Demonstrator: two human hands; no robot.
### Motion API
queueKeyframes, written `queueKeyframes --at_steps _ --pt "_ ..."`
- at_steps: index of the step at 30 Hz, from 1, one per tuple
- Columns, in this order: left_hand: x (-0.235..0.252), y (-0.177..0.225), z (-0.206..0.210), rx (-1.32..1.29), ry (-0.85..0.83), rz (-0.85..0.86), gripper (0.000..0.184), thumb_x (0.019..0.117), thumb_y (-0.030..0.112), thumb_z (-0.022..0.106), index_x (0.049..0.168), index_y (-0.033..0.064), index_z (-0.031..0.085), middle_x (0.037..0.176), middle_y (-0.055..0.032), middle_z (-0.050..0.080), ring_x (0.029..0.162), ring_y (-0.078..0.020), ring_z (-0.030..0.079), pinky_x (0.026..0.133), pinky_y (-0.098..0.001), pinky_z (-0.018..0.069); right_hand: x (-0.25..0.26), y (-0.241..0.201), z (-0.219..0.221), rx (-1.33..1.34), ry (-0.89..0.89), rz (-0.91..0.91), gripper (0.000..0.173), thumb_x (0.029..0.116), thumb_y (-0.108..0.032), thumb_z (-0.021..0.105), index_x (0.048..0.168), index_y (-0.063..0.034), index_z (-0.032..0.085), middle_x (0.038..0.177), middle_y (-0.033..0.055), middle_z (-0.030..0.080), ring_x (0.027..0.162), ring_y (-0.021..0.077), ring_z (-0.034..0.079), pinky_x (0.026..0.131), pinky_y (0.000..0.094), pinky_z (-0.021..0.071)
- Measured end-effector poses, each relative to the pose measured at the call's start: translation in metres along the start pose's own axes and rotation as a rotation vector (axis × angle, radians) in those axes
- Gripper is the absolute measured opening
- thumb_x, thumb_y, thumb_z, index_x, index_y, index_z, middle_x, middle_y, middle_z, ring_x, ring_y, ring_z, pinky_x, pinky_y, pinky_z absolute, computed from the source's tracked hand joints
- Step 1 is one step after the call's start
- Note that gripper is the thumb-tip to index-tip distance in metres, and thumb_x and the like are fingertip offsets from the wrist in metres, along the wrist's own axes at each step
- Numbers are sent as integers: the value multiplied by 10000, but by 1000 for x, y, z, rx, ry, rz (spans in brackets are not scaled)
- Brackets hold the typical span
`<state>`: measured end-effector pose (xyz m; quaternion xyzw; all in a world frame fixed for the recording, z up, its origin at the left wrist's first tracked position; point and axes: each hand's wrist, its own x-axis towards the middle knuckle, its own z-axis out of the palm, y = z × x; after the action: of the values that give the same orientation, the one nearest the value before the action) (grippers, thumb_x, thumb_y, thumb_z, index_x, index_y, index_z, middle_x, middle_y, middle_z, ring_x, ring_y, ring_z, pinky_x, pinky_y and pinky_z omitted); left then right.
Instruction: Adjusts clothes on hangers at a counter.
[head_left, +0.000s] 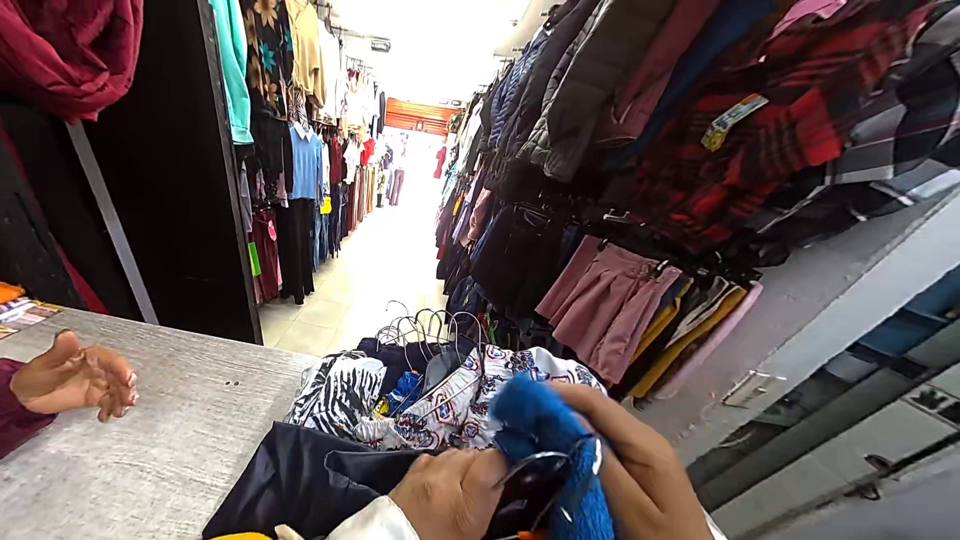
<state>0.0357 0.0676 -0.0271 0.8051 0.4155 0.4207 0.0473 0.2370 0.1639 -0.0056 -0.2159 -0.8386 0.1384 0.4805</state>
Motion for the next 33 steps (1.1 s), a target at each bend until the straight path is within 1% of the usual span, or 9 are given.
queueKeyframes --at_steps 3,6,8,12,18,22,25,28,33 --pt "2 -6 1 158 26 -94 527 761 310 856 1178 20 714 1322 -329 613 1225 -510 606 937 -672 499 2 1 -4 -36 8 -5 332 1058 -248 476 1156 -36 712 1075 34 728 1001 94 675 916 289 557" --pt "25 -8 -24 61 -365 -519 766 840 424 813 1471 84 543 1612 -305 310 1485 -486 327 1157 -705 251 2 7 -8 -73 72 17 351 1064 -288 483 1173 -39 705 1062 37 723 970 105 681 874 288 572" --pt "36 -20 -30 19 -467 -653 861 852 454 805 1545 90 446 1625 -282 295 1471 -453 359 1175 -641 275 3 6 -10 -75 67 15 347 1059 -282 486 1171 -38 706 1060 38 725 967 103 681 873 288 572" --pt "35 -26 -33 -18 -455 -602 835 849 411 814 1513 34 476 1516 -268 467 1398 -427 458 1140 -602 346 4 6 -10 -102 66 7 345 1051 -276 493 1160 -34 715 1045 34 732 957 92 682 864 276 572" --pt "14 -13 -23 -86 -210 -253 566 805 265 848 1226 -77 688 1239 -307 653 1182 -457 624 1019 -566 491 4 7 -32 -166 259 29 374 1052 -266 487 1221 19 659 1113 80 720 997 127 694 881 305 593" --pt "8 -9 -21 -49 -206 -121 404 845 209 812 1139 -55 729 1167 -273 698 1128 -438 665 981 -524 532 4 12 -47 -211 500 -11 447 1053 -279 470 1266 100 573 1209 181 658 1098 179 655 983 338 539" --pt "5 -11 -15 -46 -148 -68 354 821 169 823 1083 -55 743 1120 -267 716 1076 -440 689 941 -524 553 2 18 -48 -223 360 -75 485 1056 -350 476 1213 84 624 1180 181 666 1104 201 647 998 369 526" --pt "5 -9 -13 -83 -169 -124 374 829 188 819 1101 -56 740 1193 -270 696 1130 -459 659 948 -603 512 5 22 -34 -127 55 -60 489 1053 -473 462 1152 -74 726 1123 44 720 1054 140 673 938 349 560" --pt "16 -4 -21 -175 -440 -290 443 904 243 771 1214 -63 691 1401 -280 581 1316 -420 557 1100 -575 417 3 24 -21 -64 175 27 438 1040 -452 511 1114 -70 711 1011 23 713 902 114 687 802 310 590"
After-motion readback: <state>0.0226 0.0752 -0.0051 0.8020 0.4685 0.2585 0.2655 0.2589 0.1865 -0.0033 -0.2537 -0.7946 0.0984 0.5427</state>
